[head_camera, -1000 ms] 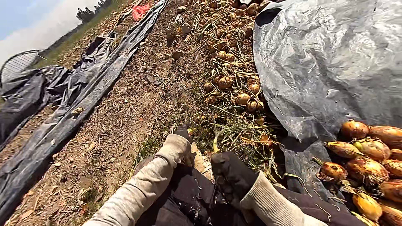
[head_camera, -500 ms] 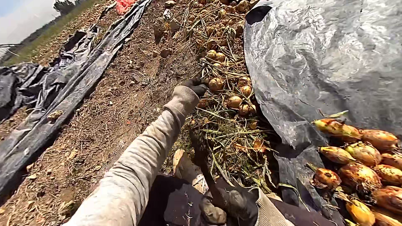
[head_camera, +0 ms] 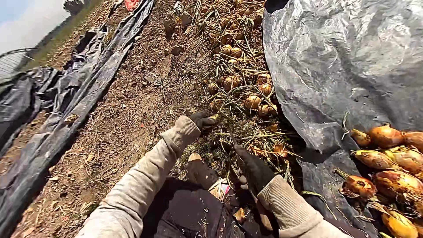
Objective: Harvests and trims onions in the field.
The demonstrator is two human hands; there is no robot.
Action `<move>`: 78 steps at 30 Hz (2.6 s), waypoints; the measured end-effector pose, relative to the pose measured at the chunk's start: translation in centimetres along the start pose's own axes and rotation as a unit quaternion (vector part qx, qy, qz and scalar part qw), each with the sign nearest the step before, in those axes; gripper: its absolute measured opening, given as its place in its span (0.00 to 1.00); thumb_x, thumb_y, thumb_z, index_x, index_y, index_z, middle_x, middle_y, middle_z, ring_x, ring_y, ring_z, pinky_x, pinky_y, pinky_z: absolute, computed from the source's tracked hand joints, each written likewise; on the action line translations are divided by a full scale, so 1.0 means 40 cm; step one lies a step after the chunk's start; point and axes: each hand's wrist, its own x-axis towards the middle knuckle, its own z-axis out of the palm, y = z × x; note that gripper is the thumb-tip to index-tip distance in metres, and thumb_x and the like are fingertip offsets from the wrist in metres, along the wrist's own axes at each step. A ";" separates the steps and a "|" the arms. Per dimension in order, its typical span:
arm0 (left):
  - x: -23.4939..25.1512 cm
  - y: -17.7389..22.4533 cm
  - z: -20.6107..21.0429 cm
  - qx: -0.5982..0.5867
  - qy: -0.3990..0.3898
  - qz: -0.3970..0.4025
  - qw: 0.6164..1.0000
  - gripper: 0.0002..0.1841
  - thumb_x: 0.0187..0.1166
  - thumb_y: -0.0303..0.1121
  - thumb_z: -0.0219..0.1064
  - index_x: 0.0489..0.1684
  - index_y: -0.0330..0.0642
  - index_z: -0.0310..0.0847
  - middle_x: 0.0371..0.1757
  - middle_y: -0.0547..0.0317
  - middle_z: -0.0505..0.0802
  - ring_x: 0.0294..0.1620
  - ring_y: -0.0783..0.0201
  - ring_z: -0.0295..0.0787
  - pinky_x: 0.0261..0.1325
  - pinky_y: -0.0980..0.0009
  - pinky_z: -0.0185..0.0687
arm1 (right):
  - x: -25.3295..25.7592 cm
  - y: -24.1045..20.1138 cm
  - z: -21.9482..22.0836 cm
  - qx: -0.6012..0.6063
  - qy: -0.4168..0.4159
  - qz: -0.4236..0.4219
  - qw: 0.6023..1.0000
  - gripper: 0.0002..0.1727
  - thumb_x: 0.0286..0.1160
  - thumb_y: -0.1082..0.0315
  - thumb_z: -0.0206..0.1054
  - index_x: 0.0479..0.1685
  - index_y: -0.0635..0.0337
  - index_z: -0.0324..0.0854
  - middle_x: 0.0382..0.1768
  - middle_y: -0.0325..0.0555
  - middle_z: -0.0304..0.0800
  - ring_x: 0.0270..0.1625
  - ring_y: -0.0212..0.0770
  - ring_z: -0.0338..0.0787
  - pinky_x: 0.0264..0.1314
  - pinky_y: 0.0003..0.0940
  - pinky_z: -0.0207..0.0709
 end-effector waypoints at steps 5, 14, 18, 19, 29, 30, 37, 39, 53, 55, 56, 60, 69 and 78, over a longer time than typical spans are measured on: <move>-0.198 -0.033 0.049 -0.010 -0.148 0.030 0.988 0.16 0.86 0.36 0.62 0.67 0.40 0.82 0.37 0.57 0.91 0.31 0.70 0.84 0.37 0.71 0.81 | -0.013 0.004 0.036 -0.063 0.001 -0.093 0.994 0.38 0.85 0.32 0.48 0.29 0.59 0.79 0.16 0.41 0.74 0.17 0.37 0.76 0.21 0.36 0.75; -0.144 -0.130 -0.021 0.357 0.040 0.004 0.933 0.24 0.90 0.45 0.59 0.76 0.38 0.77 0.66 0.40 0.89 0.69 0.47 0.86 0.75 0.44 0.76 | -0.142 -0.014 0.070 -0.020 -0.151 -0.040 0.988 0.36 0.89 0.32 0.35 0.25 0.52 0.68 0.10 0.35 0.64 0.06 0.29 0.68 0.06 0.25 0.68; -0.192 -0.140 -0.003 -0.171 0.159 -0.073 0.970 0.18 0.83 0.31 0.67 0.69 0.38 0.74 0.41 0.51 0.88 0.34 0.62 0.85 0.40 0.63 0.85 | -0.112 0.000 0.042 -0.253 -0.012 -0.186 0.949 0.33 0.80 0.35 0.61 0.41 0.62 0.82 0.23 0.46 0.79 0.23 0.41 0.80 0.28 0.42 0.78; -0.214 -0.128 0.020 -0.247 0.143 -0.066 0.956 0.16 0.84 0.31 0.65 0.66 0.38 0.74 0.38 0.52 0.88 0.32 0.62 0.86 0.39 0.62 0.87 | -0.106 -0.001 0.042 -0.287 0.002 -0.195 0.938 0.36 0.71 0.32 0.68 0.48 0.62 0.84 0.28 0.49 0.84 0.29 0.45 0.84 0.35 0.47 0.81; -0.202 -0.209 -0.150 -0.228 0.325 -0.036 0.917 0.21 0.91 0.41 0.56 0.73 0.38 0.71 0.59 0.48 0.85 0.54 0.59 0.85 0.55 0.59 0.84 | -0.161 -0.051 -0.080 -0.219 0.160 -0.321 0.907 0.37 0.74 0.28 0.60 0.47 0.59 0.83 0.20 0.44 0.79 0.19 0.43 0.80 0.22 0.47 0.78; -0.187 -0.238 -0.240 -0.146 0.395 -0.053 0.906 0.27 0.91 0.44 0.58 0.80 0.32 0.67 0.71 0.38 0.81 0.67 0.53 0.81 0.68 0.53 0.78 | -0.174 -0.068 -0.106 -0.180 0.203 -0.331 0.904 0.37 0.77 0.29 0.57 0.48 0.59 0.82 0.20 0.43 0.78 0.18 0.41 0.79 0.21 0.46 0.78; 0.059 0.000 0.029 0.041 0.243 0.104 0.963 0.25 0.78 0.36 0.72 0.75 0.41 0.78 0.69 0.41 0.88 0.70 0.51 0.86 0.74 0.51 0.79 | -0.150 -0.136 -0.266 0.125 0.393 -0.408 0.815 0.22 0.88 0.48 0.55 0.65 0.56 0.74 0.37 0.37 0.83 0.33 0.32 0.88 0.37 0.37 0.88; 0.165 0.106 0.169 0.192 0.062 0.143 0.969 0.22 0.84 0.31 0.65 0.78 0.44 0.78 0.74 0.45 0.86 0.76 0.52 0.81 0.81 0.51 0.72 | -0.112 -0.121 -0.297 0.120 0.400 -0.364 0.833 0.13 0.86 0.63 0.55 0.59 0.61 0.74 0.38 0.42 0.83 0.36 0.34 0.87 0.39 0.37 0.86; 0.459 0.193 0.136 0.450 0.052 0.082 0.888 0.40 0.65 0.36 0.83 0.80 0.39 0.71 0.77 0.32 0.79 0.80 0.35 0.75 0.78 0.37 0.70 | 0.021 -0.075 -0.183 -0.173 0.053 -0.083 0.980 0.15 0.89 0.68 0.56 0.63 0.68 0.77 0.43 0.52 0.85 0.42 0.41 0.87 0.47 0.38 0.83; 0.368 0.167 0.051 0.417 0.093 0.051 0.903 0.46 0.56 0.41 0.88 0.80 0.41 0.69 0.73 0.35 0.83 0.74 0.37 0.80 0.74 0.36 0.74 | 0.029 -0.067 -0.147 -0.288 0.017 -0.084 0.954 0.23 0.90 0.63 0.54 0.78 0.64 0.71 0.56 0.58 0.87 0.55 0.48 0.88 0.62 0.48 0.80; 0.321 0.144 0.015 0.388 0.110 0.047 0.914 0.48 0.55 0.43 0.89 0.81 0.41 0.68 0.70 0.35 0.85 0.72 0.38 0.82 0.73 0.36 0.75 | 0.029 -0.066 -0.128 -0.293 0.005 -0.071 0.953 0.25 0.92 0.61 0.52 0.82 0.61 0.67 0.57 0.58 0.86 0.55 0.48 0.89 0.61 0.48 0.81; 0.148 0.028 -0.059 0.197 0.141 0.106 0.964 0.43 0.57 0.36 0.88 0.78 0.44 0.72 0.62 0.40 0.89 0.61 0.46 0.89 0.65 0.44 0.84 | -0.007 -0.057 -0.055 -0.111 -0.017 -0.006 0.994 0.23 0.95 0.48 0.45 0.65 0.57 0.74 0.31 0.45 0.79 0.25 0.39 0.81 0.28 0.36 0.79; -0.179 -0.021 0.023 0.227 -0.041 0.029 0.973 0.36 0.55 0.44 0.86 0.71 0.60 0.80 0.51 0.56 0.94 0.51 0.57 0.93 0.56 0.45 0.87 | -0.072 -0.029 0.051 0.048 -0.067 0.016 0.997 0.27 0.93 0.43 0.43 0.39 0.55 0.75 0.14 0.37 0.68 0.11 0.31 0.67 0.12 0.26 0.65; -0.164 -0.010 -0.095 0.339 0.176 -0.005 0.924 0.40 0.61 0.52 0.84 0.75 0.48 0.77 0.64 0.44 0.90 0.65 0.44 0.88 0.68 0.35 0.78 | -0.147 -0.015 0.048 0.020 -0.241 -0.008 0.970 0.29 0.94 0.45 0.37 0.34 0.54 0.73 0.14 0.37 0.70 0.08 0.30 0.70 0.07 0.24 0.69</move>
